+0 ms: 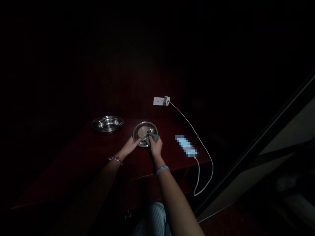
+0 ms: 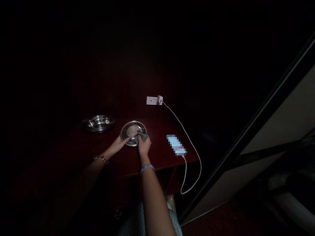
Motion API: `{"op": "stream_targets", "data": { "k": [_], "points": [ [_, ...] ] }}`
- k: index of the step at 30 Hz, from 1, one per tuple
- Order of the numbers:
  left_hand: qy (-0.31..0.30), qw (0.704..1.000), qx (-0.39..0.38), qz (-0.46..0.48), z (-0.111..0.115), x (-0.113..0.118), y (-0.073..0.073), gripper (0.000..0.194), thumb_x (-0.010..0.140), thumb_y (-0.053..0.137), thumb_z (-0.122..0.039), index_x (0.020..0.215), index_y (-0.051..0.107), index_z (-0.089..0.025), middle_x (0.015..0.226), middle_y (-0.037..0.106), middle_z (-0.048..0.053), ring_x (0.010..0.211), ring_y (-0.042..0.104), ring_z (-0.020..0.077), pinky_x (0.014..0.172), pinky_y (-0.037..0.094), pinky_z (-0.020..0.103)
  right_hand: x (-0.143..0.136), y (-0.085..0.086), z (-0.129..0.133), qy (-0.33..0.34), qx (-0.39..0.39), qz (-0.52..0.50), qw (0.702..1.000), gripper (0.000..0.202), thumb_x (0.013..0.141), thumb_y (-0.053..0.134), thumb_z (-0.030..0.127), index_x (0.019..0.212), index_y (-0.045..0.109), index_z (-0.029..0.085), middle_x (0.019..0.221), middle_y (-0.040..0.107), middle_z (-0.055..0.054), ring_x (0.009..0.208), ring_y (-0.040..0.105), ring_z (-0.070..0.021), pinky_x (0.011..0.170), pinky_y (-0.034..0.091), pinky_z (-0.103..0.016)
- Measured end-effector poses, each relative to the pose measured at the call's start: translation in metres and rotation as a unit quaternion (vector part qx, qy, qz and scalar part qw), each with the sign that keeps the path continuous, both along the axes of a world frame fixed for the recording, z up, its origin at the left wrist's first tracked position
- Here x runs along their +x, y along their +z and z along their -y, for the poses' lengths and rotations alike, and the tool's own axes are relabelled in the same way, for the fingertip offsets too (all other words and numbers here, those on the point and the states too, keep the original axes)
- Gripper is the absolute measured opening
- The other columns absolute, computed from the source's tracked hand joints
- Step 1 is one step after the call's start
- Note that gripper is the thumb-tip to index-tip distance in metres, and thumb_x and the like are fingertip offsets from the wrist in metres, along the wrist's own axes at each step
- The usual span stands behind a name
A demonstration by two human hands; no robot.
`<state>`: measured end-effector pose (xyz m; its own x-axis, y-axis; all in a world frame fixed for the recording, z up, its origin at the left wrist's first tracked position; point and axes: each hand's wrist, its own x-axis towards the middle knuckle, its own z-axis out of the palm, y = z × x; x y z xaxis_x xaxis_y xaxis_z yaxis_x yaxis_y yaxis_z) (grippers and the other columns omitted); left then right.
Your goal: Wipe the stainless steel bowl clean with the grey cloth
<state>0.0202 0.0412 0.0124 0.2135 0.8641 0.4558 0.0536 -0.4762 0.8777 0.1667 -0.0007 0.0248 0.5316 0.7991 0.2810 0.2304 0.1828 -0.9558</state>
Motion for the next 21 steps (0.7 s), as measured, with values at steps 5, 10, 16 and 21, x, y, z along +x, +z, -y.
{"op": "stream_targets", "data": {
  "k": [5, 10, 16, 21],
  "points": [
    [0.036, 0.999, -0.019, 0.028, 0.000, 0.002, 0.003, 0.051, 0.072, 0.058, -0.024, 0.122, 0.058, -0.014, 0.128, 0.066, 0.011, 0.123, 0.058, 0.0258, 0.113, 0.037, 0.042, 0.000, 0.001, 0.001, -0.011, -0.002, 0.012, 1.000, 0.026, 0.074, 0.065, 0.035, 0.092, 0.071, 0.018, 0.095, 0.076, -0.007, 0.088, 0.070, -0.0219, 0.079, 0.053, -0.029],
    [0.090, 0.994, -0.054, 0.035, 0.001, -0.005, 0.008, 0.041, 0.071, 0.056, -0.021, 0.111, 0.064, -0.014, 0.111, 0.072, 0.010, 0.111, 0.064, 0.0267, 0.107, 0.042, 0.042, -0.002, 0.004, 0.005, 0.003, -0.007, 0.035, 0.999, 0.024, 0.074, 0.066, 0.034, 0.092, 0.072, 0.020, 0.092, 0.076, -0.005, 0.086, 0.070, -0.0208, 0.076, 0.053, -0.027],
    [0.133, 0.989, -0.068, -0.012, 0.001, -0.011, 0.007, 0.036, 0.077, 0.055, -0.028, 0.109, 0.066, -0.016, 0.106, 0.074, 0.010, 0.105, 0.066, 0.0289, 0.103, 0.045, 0.046, -0.002, 0.003, 0.005, 0.005, -0.002, 0.054, 0.999, 0.025, 0.075, 0.064, 0.035, 0.092, 0.072, 0.018, 0.092, 0.076, -0.006, 0.086, 0.070, -0.0218, 0.079, 0.052, -0.029],
    [0.076, 0.997, -0.026, 0.019, 0.003, -0.005, 0.008, 0.051, 0.083, 0.056, -0.036, 0.130, 0.053, -0.018, 0.132, 0.062, 0.011, 0.125, 0.057, 0.0251, 0.112, 0.038, 0.041, 0.000, 0.002, 0.004, -0.002, 0.022, 0.043, 0.999, 0.025, 0.077, 0.062, 0.035, 0.093, 0.072, 0.020, 0.094, 0.076, -0.005, 0.088, 0.070, -0.0212, 0.081, 0.052, -0.029]
  ]
}}
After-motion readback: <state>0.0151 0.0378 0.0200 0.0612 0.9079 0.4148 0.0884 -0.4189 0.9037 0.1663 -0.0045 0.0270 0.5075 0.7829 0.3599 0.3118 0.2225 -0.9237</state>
